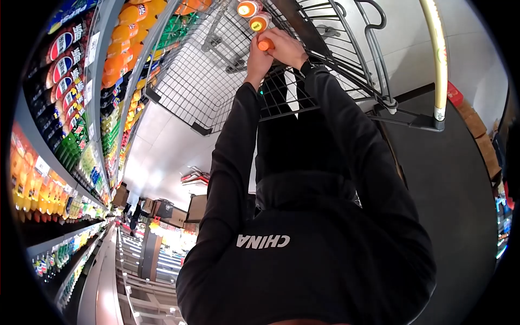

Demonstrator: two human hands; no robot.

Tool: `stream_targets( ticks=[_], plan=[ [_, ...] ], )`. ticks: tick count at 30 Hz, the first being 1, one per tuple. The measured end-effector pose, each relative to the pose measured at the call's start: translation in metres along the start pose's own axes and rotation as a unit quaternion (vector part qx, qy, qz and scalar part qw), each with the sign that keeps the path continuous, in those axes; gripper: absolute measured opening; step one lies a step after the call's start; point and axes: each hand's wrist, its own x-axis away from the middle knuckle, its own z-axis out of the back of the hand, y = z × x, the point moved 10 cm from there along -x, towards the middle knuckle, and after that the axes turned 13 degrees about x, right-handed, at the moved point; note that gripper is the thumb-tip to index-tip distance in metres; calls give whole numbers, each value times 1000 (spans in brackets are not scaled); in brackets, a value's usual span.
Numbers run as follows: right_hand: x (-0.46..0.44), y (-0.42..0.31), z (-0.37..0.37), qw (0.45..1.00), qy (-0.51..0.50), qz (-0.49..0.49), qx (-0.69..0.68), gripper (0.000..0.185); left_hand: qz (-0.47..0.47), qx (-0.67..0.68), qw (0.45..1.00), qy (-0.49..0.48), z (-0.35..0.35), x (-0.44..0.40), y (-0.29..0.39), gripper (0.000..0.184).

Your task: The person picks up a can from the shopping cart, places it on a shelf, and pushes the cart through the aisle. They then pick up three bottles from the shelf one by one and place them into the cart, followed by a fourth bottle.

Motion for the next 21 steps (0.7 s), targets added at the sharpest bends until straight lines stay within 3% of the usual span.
stream_targets(
  ticks=[4, 7, 14, 15, 18, 21],
  plan=[
    [-1, 2, -3, 999, -29, 2, 17, 41, 11, 8, 1000, -27, 1, -9, -14, 71],
    [0, -1, -1, 997, -44, 7, 59, 45, -21, 87, 995, -49, 1, -14, -13, 72],
    [5, -4, -2, 993, -46, 31, 105, 48, -24, 114, 993, -22, 2, -14, -13, 68],
    [5, -6, 0, 993, -38, 38, 108, 48, -17, 118, 991, -57, -4, -13, -16, 71],
    [12, -8, 2, 993, -22, 44, 111, 47, 49, 236, 970, -33, -4, -10, -33, 63],
    [17, -5, 5, 993, -2, 33, 113, 45, 114, 191, 975, -28, -2, 0, -51, 52]
  ],
)
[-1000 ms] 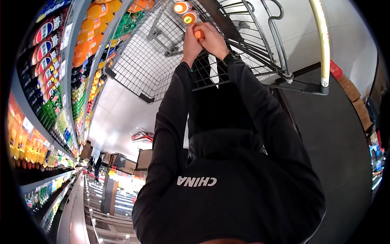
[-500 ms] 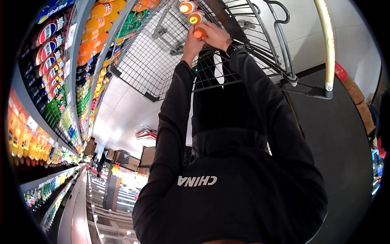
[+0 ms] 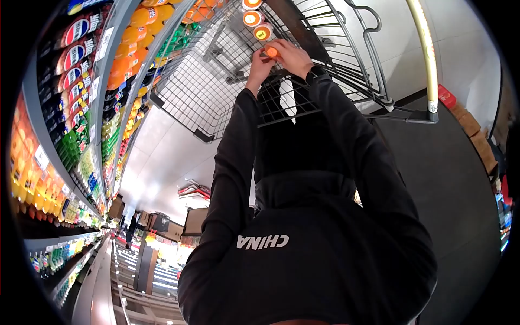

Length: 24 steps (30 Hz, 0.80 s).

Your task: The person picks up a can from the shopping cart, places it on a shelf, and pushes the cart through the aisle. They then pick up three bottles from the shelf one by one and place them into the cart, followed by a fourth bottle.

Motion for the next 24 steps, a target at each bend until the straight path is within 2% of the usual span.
stream_targets(
  ticks=[2, 5, 7, 9, 11, 13, 15, 17, 19, 21, 24],
  plan=[
    [8, 8, 1, 999, 18, -41, 8, 43, 36, 16, 999, -3, 2, 9, -4, 40],
    [22, 30, 0, 991, 33, -131, -3, 41, 67, 115, 991, -9, 8, 31, -6, 34],
    [37, 49, -8, 976, 52, -208, -31, 44, 81, 113, 990, -2, 19, 46, -24, 32],
    [53, 65, -17, 959, -6, -284, -12, 52, 78, 111, 991, -14, 35, 60, -39, 33],
    [59, 68, -20, 968, 70, -238, 20, 55, 73, 109, 991, -11, 53, 87, -37, 34],
    [62, 59, -9, 962, 33, -269, 21, 56, 100, 110, 989, -4, 75, 110, -43, 36],
    [62, 66, -18, 960, 60, -274, -5, 56, 89, 156, 984, 15, 101, 133, -46, 32],
    [64, 64, -18, 956, 134, -261, -10, 56, 126, 201, 970, 57, 128, 165, -50, 38],
    [74, 42, -2, 951, 94, -295, 4, 62, 99, 270, 951, 110, 159, 183, -58, 37],
    [78, 18, 14, 951, 112, -286, 37, 67, 74, 284, 937, 188, 180, 191, -70, 34],
    [89, -22, 22, 961, 86, -256, 53, 62, 65, 343, 924, 155, 166, 194, -77, 33]
  ],
)
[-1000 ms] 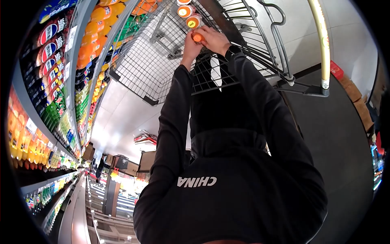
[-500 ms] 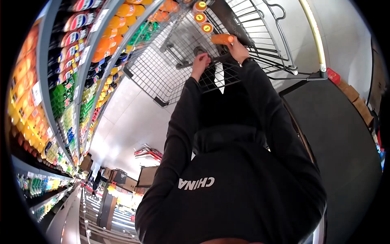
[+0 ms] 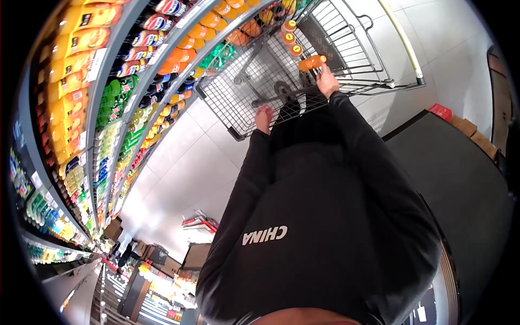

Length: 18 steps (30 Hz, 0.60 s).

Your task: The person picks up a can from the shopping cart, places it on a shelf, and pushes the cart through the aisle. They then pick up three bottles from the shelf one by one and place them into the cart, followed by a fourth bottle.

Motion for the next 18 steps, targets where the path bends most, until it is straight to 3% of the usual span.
stream_targets(
  ticks=[5, 7, 8, 10, 11, 12, 13, 14, 15, 17, 18],
  plan=[
    [60, -33, -14, 988, 2, 137, -74, 44, 0, -128, 985, -119, -12, -32, -34, 36],
    [88, -42, -18, 988, -59, 139, -28, 33, 42, -132, 979, -150, -15, -36, -36, 36],
    [97, -47, -24, 984, -88, 155, -4, 28, 35, -131, 982, -135, -13, -38, -34, 31],
    [105, -51, -25, 979, -112, 163, 45, 21, 10, -151, 966, -209, -2, -63, -37, 30],
    [106, -52, -20, 979, -110, 155, 69, 20, 2, -156, 972, -176, -1, -58, -31, 28],
    [106, -54, -10, 985, -119, 122, 39, 22, -7, -194, 958, -209, 8, -76, -36, 29],
    [107, -55, -2, 987, -133, 91, 7, 23, -8, -196, 964, -178, 12, -61, -28, 36],
    [95, -45, -22, 978, -153, 48, -131, 23, -10, -215, 960, -180, 19, -60, -25, 35],
    [84, -35, -46, 948, -172, 6, -266, 23, 12, -202, 962, -182, 23, -56, -23, 34],
    [78, -31, -44, 879, -116, -74, -457, 21, 38, -248, 953, -170, 35, -60, -18, 32],
    [79, -34, -39, 881, -118, -72, -453, 22, 51, -255, 953, -154, 38, -58, -14, 31]
  ],
)
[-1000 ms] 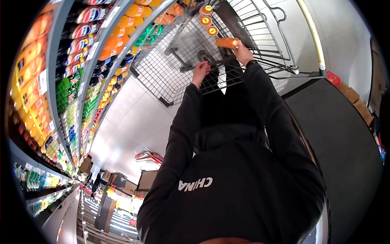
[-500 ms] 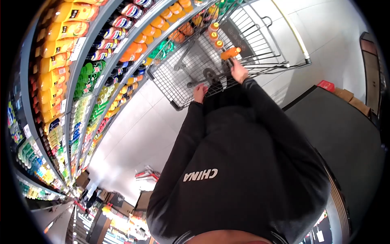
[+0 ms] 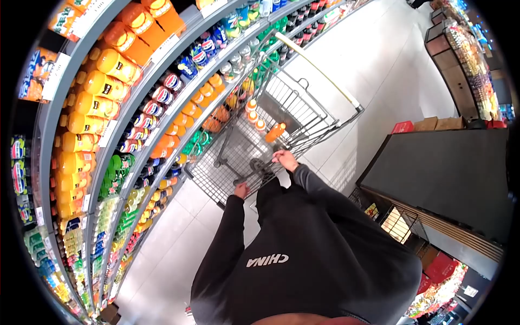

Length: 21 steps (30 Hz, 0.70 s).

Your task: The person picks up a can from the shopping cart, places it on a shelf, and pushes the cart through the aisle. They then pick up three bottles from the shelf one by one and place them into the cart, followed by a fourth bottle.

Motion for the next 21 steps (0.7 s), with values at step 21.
stream_targets(
  ticks=[21],
  plan=[
    [60, 73, 113, 991, -116, -56, -42, 33, -121, -416, 867, 247, -166, 88, 56, 32]
  ],
)
